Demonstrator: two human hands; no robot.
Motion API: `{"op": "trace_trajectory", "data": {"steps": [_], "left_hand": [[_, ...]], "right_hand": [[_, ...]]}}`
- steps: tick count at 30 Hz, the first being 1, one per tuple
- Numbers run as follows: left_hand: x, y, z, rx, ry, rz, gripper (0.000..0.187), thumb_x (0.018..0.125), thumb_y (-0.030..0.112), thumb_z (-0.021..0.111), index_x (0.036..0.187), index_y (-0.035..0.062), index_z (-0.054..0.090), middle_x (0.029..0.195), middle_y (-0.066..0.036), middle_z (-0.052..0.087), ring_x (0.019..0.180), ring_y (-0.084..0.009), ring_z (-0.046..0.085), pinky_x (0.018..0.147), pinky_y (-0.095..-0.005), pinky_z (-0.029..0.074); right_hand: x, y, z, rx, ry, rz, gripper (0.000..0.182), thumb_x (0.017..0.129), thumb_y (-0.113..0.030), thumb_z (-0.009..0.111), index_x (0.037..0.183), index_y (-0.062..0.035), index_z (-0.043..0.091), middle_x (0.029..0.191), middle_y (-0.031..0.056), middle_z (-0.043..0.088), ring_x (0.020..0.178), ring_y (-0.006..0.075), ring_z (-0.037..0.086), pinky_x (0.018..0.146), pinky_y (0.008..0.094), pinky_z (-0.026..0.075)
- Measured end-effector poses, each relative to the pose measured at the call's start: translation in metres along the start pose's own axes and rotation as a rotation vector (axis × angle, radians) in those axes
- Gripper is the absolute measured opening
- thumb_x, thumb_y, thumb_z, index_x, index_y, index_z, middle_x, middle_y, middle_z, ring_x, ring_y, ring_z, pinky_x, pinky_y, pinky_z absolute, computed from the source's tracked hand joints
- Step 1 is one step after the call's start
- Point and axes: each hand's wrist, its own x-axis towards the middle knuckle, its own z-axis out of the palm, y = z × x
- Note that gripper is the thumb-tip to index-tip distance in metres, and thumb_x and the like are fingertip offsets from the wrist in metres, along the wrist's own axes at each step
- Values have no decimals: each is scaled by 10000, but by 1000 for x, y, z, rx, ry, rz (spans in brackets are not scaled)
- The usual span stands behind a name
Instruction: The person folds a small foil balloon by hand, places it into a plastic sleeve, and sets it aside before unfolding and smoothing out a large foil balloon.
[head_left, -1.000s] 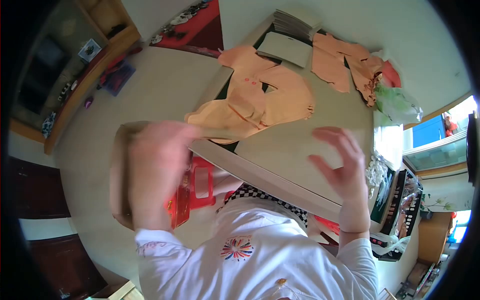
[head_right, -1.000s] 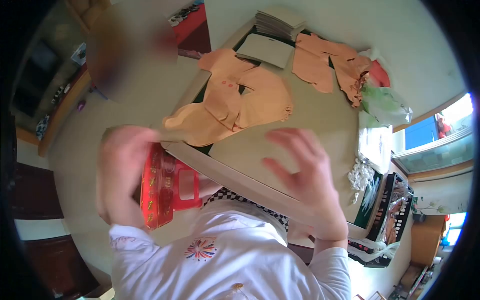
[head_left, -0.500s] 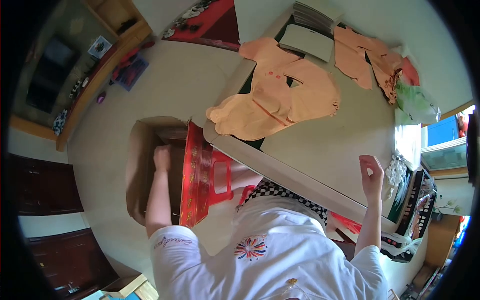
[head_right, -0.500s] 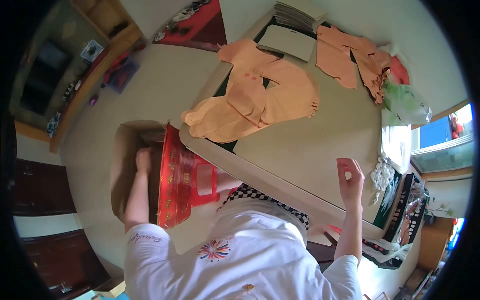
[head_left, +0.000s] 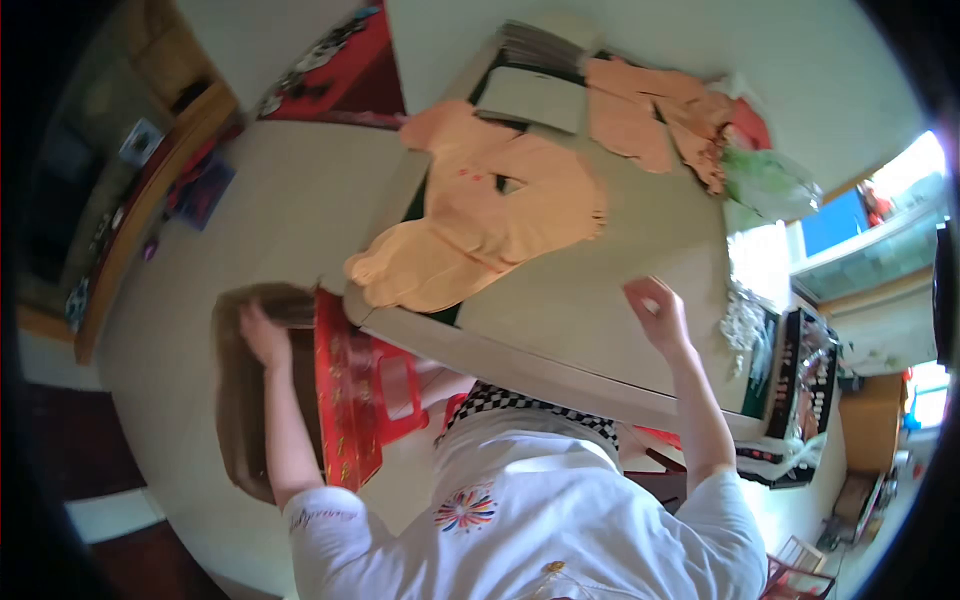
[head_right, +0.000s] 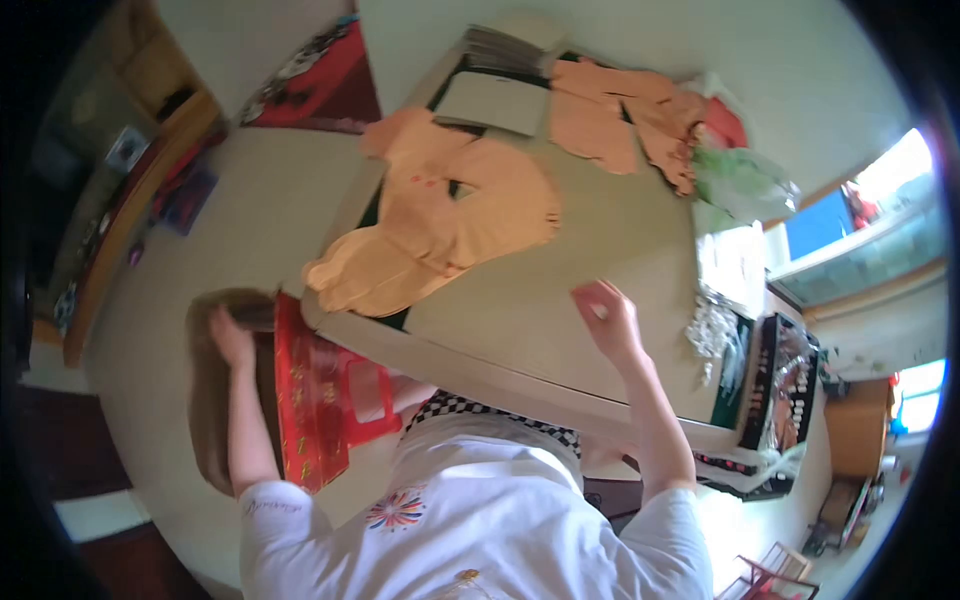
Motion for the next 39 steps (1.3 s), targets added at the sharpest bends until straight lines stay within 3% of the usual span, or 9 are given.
{"op": "trace_trajectory", "data": {"steps": [7, 12, 14, 20, 23, 32, 34, 36, 39], "left_hand": [[-2, 195, -164, -499, 110, 289, 292, 837, 21, 601, 1127, 24, 566, 1133, -153, 577, 1084, -344, 521, 934, -437, 430], [-58, 342, -145, -799, -216, 553, 320, 786, 89, 702, 1073, 9, 586, 1101, -180, 582, 1059, -364, 552, 916, -445, 454], [-61, 386, -124, -656, -87, 568, 409, 776, 121, 706, 1138, 13, 549, 1093, -196, 580, 1052, -376, 551, 904, -450, 459], [-51, 392, -71, -593, -558, 284, 537, 799, 52, 621, 1296, 7, 424, 1188, -243, 523, 1107, -420, 506, 943, -455, 423], [-49, 371, -81, -953, -328, -65, 595, 807, 36, 587, 1352, -28, 355, 1260, -273, 483, 1131, -447, 486, 921, -472, 423], [-54, 337, -156, -570, 345, 354, 569, 817, 26, 608, 1331, -64, 379, 1301, -261, 463, 1216, -434, 447, 1019, -496, 360], [-58, 365, -150, -823, -36, 439, 499, 842, 83, 626, 1292, -39, 448, 1310, -236, 468, 1247, -414, 428, 1018, -492, 362], [-63, 394, -120, -846, -213, 483, 482, 853, 135, 645, 1281, -9, 478, 1340, -216, 459, 1260, -411, 417, 1020, -496, 362], [-62, 429, -82, -780, -224, 543, 475, 856, 161, 652, 1274, 5, 492, 1370, -204, 441, 1277, -404, 405, 1022, -495, 366]], "right_hand": [[156, 13, 74, 138, 63, -177, 390, 746, -234, 751, 1090, -98, 627, 1201, 128, 541, 1099, 344, 517, 918, 402, 447], [184, 22, 94, -256, 34, -216, 337, 719, -265, 748, 1006, -119, 649, 1164, 116, 553, 1075, 339, 521, 901, 438, 439], [186, 25, 96, -256, -12, -206, 283, 727, -265, 741, 947, -112, 652, 1075, 109, 578, 1027, 327, 539, 870, 434, 447], [201, 44, 100, -90, -91, -89, 205, 731, -230, 739, 834, -79, 646, 834, 108, 609, 897, 308, 580, 772, 406, 470], [202, 47, 104, -127, -172, -66, 289, 699, -260, 755, 895, -87, 633, 886, 116, 612, 990, 341, 551, 821, 441, 466], [219, 30, 82, -178, -197, -223, 487, 652, -295, 813, 1051, -118, 598, 1073, 145, 524, 1000, 324, 551, 841, 422, 473], [220, 38, 87, -172, -189, -205, 419, 661, -289, 817, 995, -118, 630, 843, 90, 595, 885, 258, 584, 754, 386, 484], [228, 42, 85, -134, -295, -161, 328, 708, -265, 774, 966, -107, 647, 938, 121, 608, 896, 292, 606, 765, 401, 496], [226, 28, 82, -83, -326, -79, 209, 767, -249, 712, 889, -84, 670, 907, 133, 631, 839, 304, 628, 743, 404, 501]]}}
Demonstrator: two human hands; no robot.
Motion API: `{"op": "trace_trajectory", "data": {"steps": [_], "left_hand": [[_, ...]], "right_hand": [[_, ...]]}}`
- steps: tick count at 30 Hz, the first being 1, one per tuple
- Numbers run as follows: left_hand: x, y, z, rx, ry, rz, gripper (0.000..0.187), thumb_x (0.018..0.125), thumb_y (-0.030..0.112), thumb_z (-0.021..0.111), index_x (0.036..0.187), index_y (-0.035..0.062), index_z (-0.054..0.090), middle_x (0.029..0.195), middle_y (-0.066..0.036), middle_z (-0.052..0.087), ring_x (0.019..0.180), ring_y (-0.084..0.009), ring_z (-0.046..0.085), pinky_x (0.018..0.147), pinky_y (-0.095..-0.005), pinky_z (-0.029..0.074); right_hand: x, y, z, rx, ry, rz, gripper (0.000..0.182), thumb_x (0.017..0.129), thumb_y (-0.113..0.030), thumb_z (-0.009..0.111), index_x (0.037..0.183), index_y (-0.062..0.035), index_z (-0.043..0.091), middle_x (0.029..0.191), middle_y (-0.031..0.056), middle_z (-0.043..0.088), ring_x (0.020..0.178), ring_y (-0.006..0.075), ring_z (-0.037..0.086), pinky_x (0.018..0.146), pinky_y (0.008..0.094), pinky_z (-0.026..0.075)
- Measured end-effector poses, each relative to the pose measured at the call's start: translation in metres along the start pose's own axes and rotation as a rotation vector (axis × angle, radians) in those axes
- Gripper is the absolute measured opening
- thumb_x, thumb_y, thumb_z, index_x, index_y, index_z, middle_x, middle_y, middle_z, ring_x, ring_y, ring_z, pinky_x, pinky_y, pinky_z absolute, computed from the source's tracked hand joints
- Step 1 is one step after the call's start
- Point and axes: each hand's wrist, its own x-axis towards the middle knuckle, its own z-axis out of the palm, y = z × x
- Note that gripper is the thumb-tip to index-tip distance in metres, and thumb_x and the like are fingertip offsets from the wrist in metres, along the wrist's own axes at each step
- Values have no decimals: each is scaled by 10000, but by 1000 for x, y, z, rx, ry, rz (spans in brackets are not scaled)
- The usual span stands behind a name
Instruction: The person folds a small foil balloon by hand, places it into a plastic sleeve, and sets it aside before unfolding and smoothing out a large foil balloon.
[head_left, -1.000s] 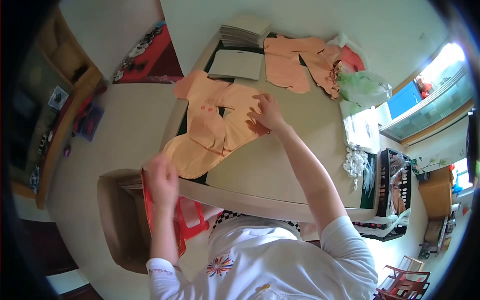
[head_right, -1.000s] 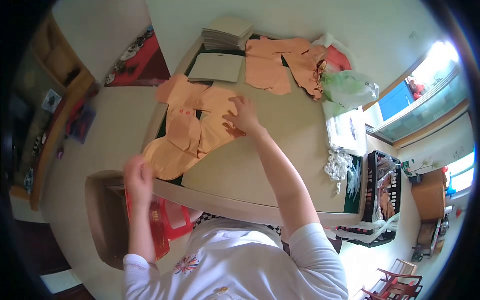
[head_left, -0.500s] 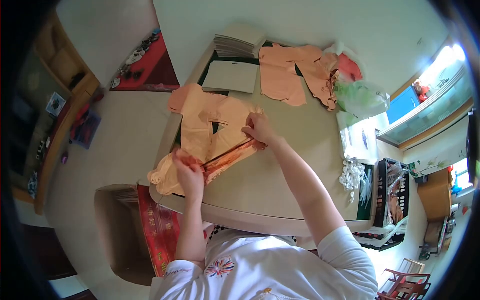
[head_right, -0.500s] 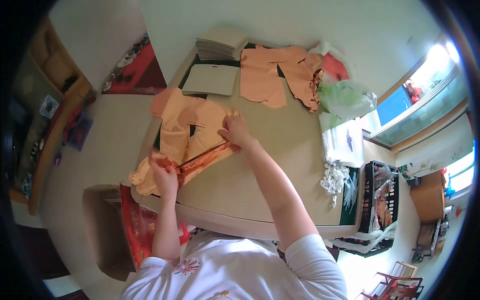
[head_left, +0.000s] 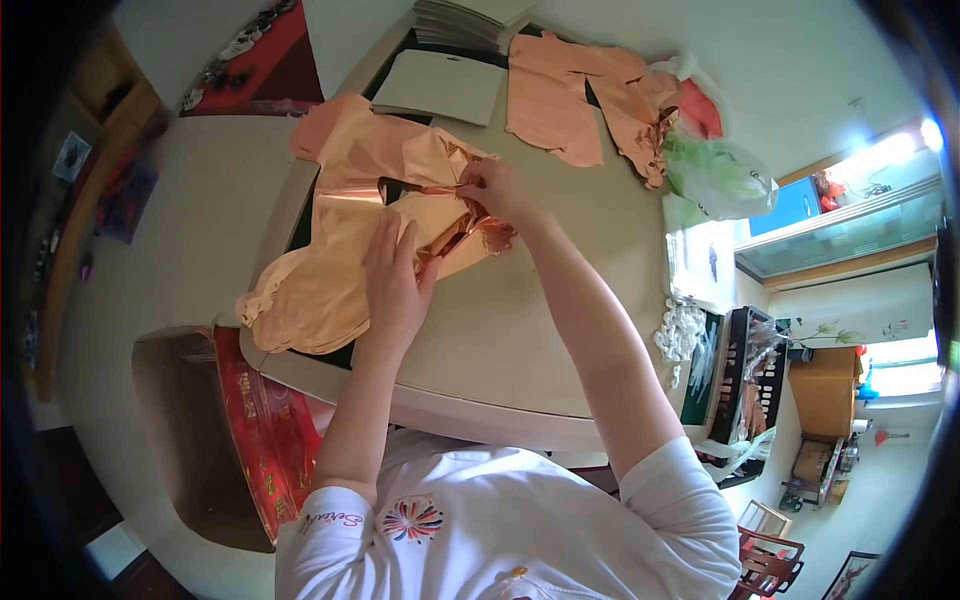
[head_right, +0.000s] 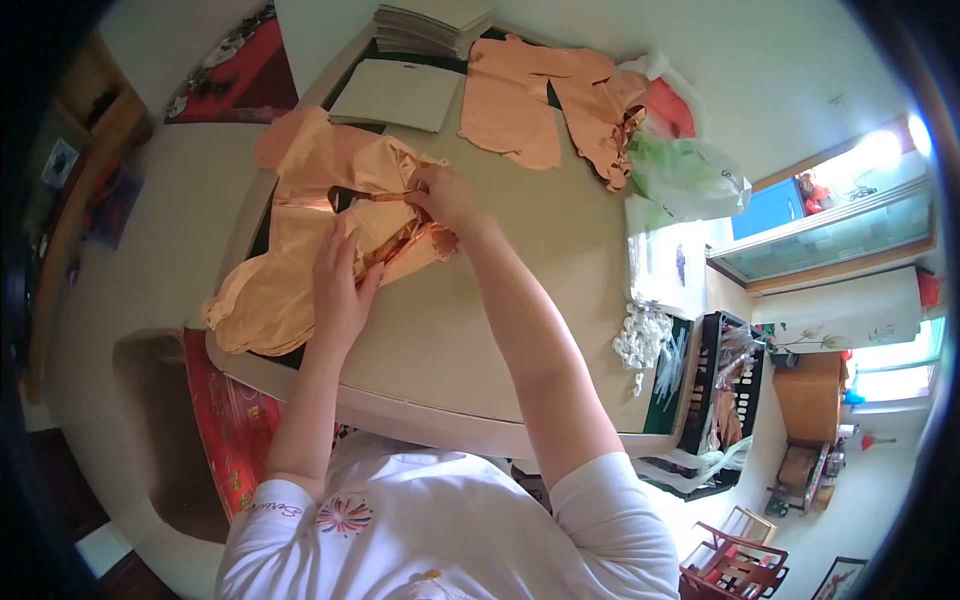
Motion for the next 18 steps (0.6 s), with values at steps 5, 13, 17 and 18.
{"op": "trace_trajectory", "data": {"steps": [5, 13, 17, 18], "left_hand": [[4, -21, 24, 178, -79, -56, 315, 874, 104, 604, 1172, 1, 585, 1276, -177, 544, 1221, -356, 473, 1004, -411, 400], [15, -34, -27, 111, 174, -191, 133, 783, 44, 650, 915, 53, 667, 890, -97, 655, 874, -294, 607, 758, -390, 496], [14, -38, -29, 148, 183, -152, 228, 781, 63, 663, 1006, 47, 628, 943, -116, 640, 897, -322, 594, 810, -426, 475], [15, -23, -30, 210, 276, -79, 262, 780, 67, 667, 1036, 44, 614, 958, -121, 634, 906, -331, 591, 827, -438, 468]], "right_hand": [[-4, -7, 1, 4, 51, 0, 178, 812, -239, 653, 845, -66, 677, 863, 137, 632, 806, 317, 624, 726, 411, 492], [-33, -72, -29, 13, 366, -253, 151, 827, -154, 690, 829, -29, 605, 797, 122, 579, 744, 310, 584, 671, 382, 473], [-57, -77, -43, -140, 362, -330, 165, 826, -159, 689, 832, -35, 581, 806, 122, 589, 746, 317, 576, 655, 396, 466], [-56, -67, -38, -149, 341, -293, 165, 824, -159, 690, 833, -36, 581, 810, 123, 591, 746, 319, 578, 653, 397, 466]]}}
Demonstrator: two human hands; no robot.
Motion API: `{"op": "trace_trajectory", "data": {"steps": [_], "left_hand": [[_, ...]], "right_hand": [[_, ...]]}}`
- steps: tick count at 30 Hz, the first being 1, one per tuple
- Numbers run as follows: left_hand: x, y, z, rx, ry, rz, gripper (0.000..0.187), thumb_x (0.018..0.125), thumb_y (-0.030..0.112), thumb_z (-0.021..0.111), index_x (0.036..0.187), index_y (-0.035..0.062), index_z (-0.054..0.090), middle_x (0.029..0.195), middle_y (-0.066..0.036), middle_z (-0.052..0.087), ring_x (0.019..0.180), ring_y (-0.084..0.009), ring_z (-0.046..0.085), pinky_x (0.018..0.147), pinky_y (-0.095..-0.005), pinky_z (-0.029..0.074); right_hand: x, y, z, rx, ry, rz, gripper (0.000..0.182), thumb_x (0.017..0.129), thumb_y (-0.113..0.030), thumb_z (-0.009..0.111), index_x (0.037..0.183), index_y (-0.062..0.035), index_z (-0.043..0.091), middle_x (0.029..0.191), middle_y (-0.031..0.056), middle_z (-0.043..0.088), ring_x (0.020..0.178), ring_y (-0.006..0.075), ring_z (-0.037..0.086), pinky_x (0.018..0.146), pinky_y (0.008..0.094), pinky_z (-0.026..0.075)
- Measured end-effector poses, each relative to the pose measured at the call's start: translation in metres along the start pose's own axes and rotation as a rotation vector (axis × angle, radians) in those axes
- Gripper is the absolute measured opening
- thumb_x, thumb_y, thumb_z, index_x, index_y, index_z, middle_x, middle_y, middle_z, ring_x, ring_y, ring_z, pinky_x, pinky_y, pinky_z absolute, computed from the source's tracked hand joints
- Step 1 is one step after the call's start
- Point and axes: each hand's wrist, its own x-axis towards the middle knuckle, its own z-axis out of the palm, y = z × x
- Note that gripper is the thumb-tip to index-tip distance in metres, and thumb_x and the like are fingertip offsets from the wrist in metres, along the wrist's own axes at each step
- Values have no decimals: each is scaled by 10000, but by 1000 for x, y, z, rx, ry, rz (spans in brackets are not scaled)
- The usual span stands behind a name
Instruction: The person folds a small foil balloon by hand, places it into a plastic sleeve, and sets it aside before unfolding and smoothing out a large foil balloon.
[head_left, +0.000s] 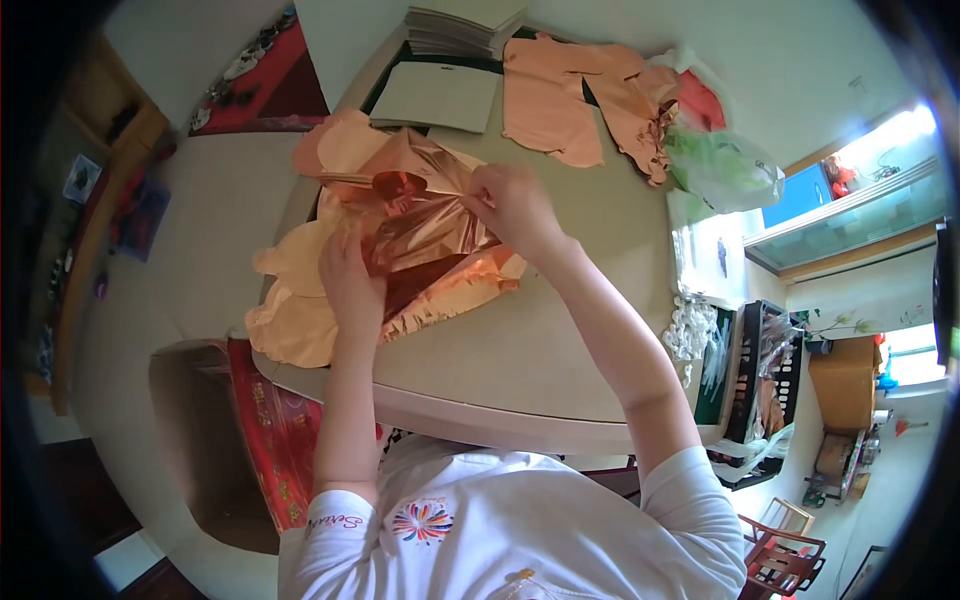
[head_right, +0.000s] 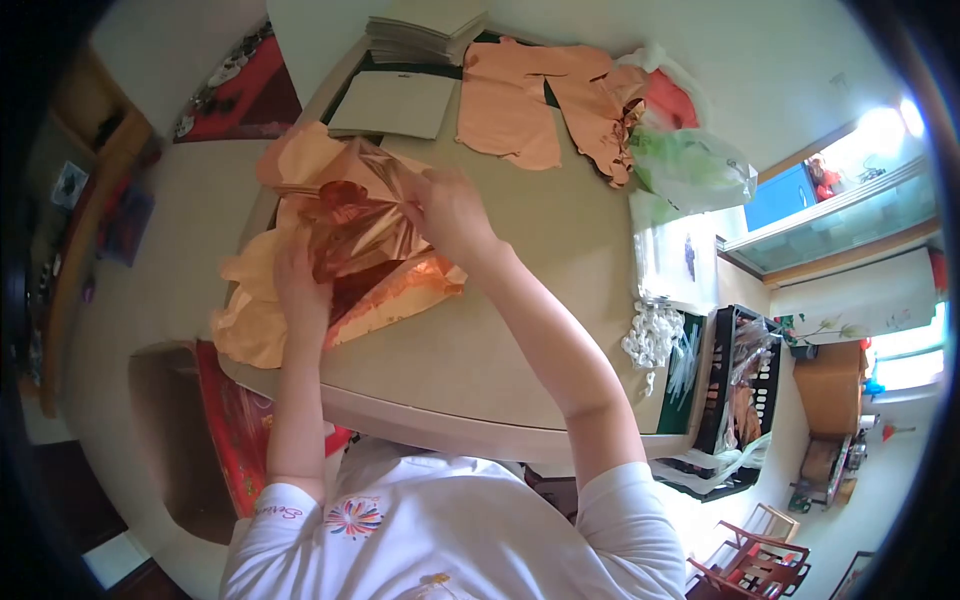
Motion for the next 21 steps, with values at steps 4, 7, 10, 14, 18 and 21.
{"op": "trace_trajectory", "data": {"steps": [4, 7, 10, 14, 18, 21], "left_hand": [[-38, 21, 7, -340, -177, 229, 435, 789, 107, 684, 1192, 42, 532, 1024, -146, 613, 941, -383, 573, 889, -480, 439], [-30, 27, 31, -181, -239, 269, 495, 833, 223, 661, 1276, 69, 500, 1064, -154, 625, 955, -386, 588, 895, -458, 440], [-3, 24, 42, -39, -782, 78, 587, 863, 393, 599, 1368, 135, 445, 1122, -166, 626, 956, -398, 603, 909, -496, 426], [6, 24, 42, 65, -775, 50, 603, 896, 525, 499, 1410, 218, 426, 1188, -132, 618, 1041, -399, 586, 999, -607, 326], [-5, 11, 57, 223, -634, 227, 606, 925, 532, 444, 1436, 213, 381, 1527, -90, 290, 1398, -341, 266, 1095, -614, 163], [-5, 8, 59, 163, -655, 205, 649, 888, 549, 508, 1425, 201, 404, 1532, -108, 273, 1440, -328, 156, 1092, -633, 147]], "right_hand": [[1, 16, 20, 78, 73, 113, 169, 827, -169, 684, 845, -36, 582, 816, 126, 601, 755, 326, 594, 658, 398, 469], [12, 12, 25, 104, 28, 129, 172, 843, -230, 656, 882, -71, 604, 826, 116, 626, 788, 343, 605, 674, 434, 479], [29, 18, 29, 86, 6, 172, 209, 874, -242, 635, 905, -40, 592, 782, 126, 638, 732, 315, 631, 664, 425, 487], [52, -4, -37, 375, 451, 355, 215, 919, -229, 599, 902, -14, 597, 740, 97, 645, 670, 193, 639, 605, 327, 492], [45, -5, -127, 329, 676, 242, 165, 896, -168, 643, 910, -8, 610, 755, 58, 644, 652, 116, 603, 577, 244, 471], [0, 1, -162, 103, 667, 226, 142, 875, -129, 659, 896, 1, 604, 746, 59, 632, 665, 112, 590, 639, 251, 471]]}}
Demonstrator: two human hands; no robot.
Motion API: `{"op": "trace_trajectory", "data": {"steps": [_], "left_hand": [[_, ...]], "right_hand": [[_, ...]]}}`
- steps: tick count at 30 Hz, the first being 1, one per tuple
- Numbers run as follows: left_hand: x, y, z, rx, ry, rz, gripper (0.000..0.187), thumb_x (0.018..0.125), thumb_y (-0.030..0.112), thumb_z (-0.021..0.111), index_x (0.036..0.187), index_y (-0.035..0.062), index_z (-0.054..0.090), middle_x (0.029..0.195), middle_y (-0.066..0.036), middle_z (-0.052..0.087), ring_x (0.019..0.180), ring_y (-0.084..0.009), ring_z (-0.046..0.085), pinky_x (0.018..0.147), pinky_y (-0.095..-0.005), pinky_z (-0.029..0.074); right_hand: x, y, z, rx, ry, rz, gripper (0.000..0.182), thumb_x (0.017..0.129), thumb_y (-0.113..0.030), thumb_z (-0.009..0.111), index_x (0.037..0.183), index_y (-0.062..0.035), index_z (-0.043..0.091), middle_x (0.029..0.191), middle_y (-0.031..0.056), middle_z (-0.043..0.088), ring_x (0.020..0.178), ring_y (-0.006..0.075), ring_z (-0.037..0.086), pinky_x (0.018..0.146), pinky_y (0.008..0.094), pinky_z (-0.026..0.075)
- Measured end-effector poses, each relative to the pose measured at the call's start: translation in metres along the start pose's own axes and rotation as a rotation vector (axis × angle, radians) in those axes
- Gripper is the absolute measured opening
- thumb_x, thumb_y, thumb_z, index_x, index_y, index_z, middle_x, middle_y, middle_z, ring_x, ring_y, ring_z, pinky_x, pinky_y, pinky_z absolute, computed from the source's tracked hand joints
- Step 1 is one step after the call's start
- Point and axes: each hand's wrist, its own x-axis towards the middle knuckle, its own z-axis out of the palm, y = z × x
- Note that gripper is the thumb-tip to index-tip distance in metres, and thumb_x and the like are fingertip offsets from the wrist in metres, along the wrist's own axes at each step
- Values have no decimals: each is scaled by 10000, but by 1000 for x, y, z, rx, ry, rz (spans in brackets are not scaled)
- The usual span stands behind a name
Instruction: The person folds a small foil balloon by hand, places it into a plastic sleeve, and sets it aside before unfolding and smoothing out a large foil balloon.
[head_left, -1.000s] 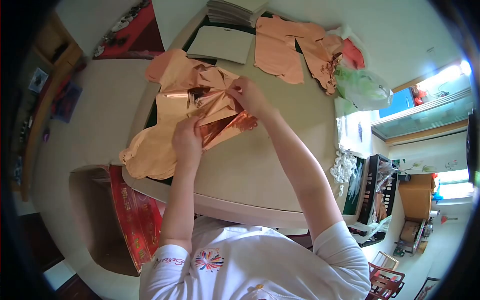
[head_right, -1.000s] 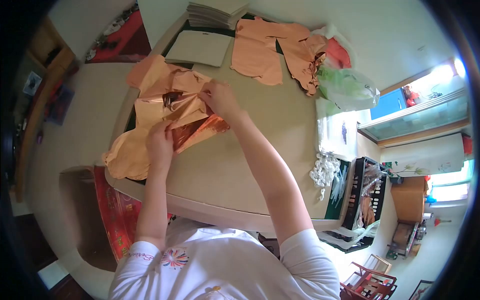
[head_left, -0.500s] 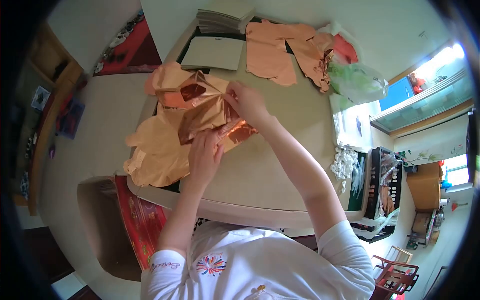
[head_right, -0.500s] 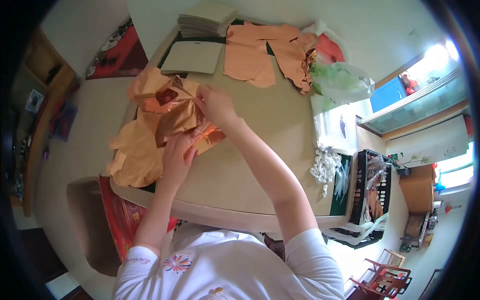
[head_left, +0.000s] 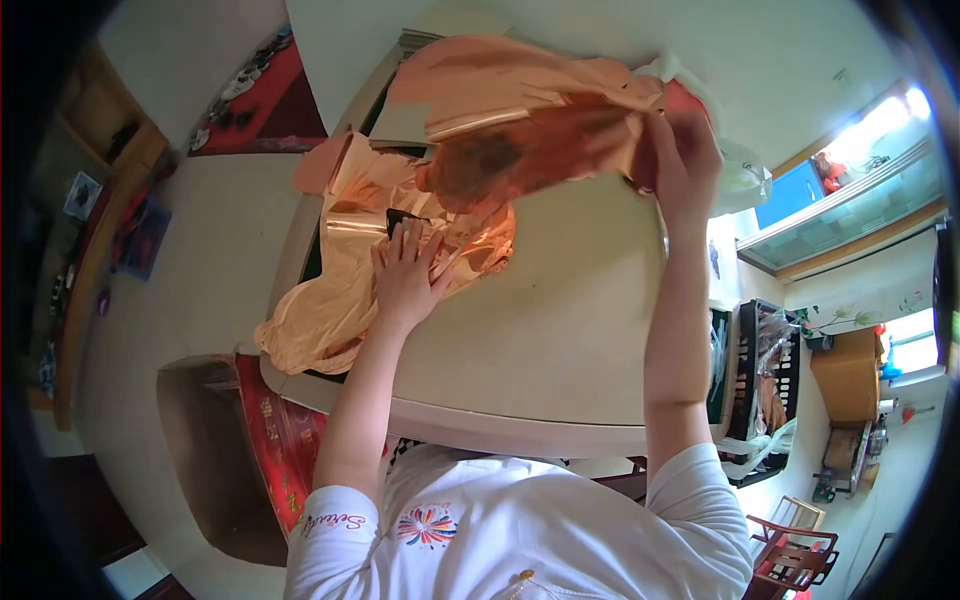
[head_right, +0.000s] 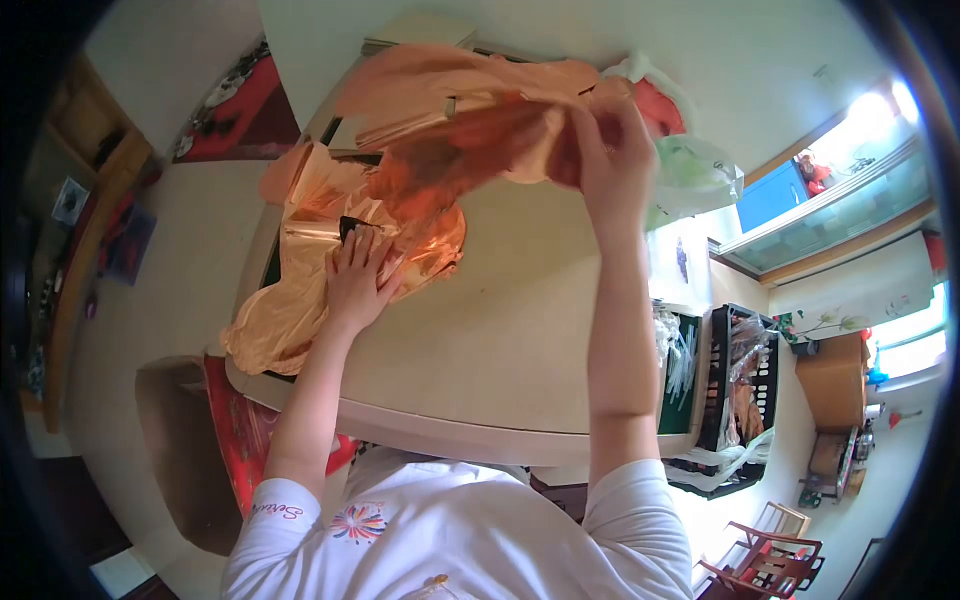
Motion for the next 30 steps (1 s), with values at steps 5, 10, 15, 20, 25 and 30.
{"op": "trace_trajectory", "data": {"steps": [5, 10, 15, 20, 25, 30], "left_hand": [[-11, 23, -25, -40, -31, 86, 737, 803, 579, 616, 1387, 161, 451, 1532, -153, 244, 1436, -343, 155, 1086, -657, 129], [-21, 41, -23, -95, -16, 216, 706, 779, 467, 704, 1353, 129, 469, 1519, -151, 252, 1428, -345, 178, 1090, -646, 142], [-7, 62, -13, -280, 177, 230, 763, 758, 211, 751, 1421, 172, 376, 1466, -161, 322, 1372, -348, 287, 1075, -614, 221], [12, 79, -13, -64, 243, 451, 603, 758, 101, 713, 1319, 173, 505, 1389, -141, 401, 1296, -320, 380, 1028, -545, 315], [31, 84, 3, -288, 194, 312, 419, 769, 37, 660, 1172, 137, 608, 1250, -111, 511, 1181, -313, 470, 988, -484, 359], [48, 76, 12, -266, 193, 354, 199, 782, 75, 652, 980, 58, 634, 1112, -124, 558, 1087, -315, 495, 908, -448, 401]], "right_hand": [[-86, 21, -78, -401, -3, 76, 126, 850, -96, 677, 815, -11, 591, 692, 69, 628, 675, 155, 608, 651, 304, 464], [-198, 26, -106, -54, -128, 792, 160, 911, -97, 611, 792, -16, 541, 583, 59, 564, 460, 119, 577, 316, 275, 435], [-264, 26, -79, -159, -355, 619, 108, 888, -116, 624, 853, -24, 581, 693, 74, 651, 535, 128, 614, 493, 291, 486], [-236, 76, -77, -245, -326, 434, 102, 843, -112, 669, 841, -20, 624, 738, 97, 657, 658, 187, 639, 588, 312, 485], [-171, 143, -94, -777, -184, 728, 289, 878, -281, 639, 1027, -39, 590, 832, 134, 678, 775, 315, 662, 701, 411, 501], [-170, 158, -79, -734, -315, 599, 219, 850, -249, 637, 930, -53, 584, 922, 151, 630, 831, 352, 637, 721, 445, 495]]}}
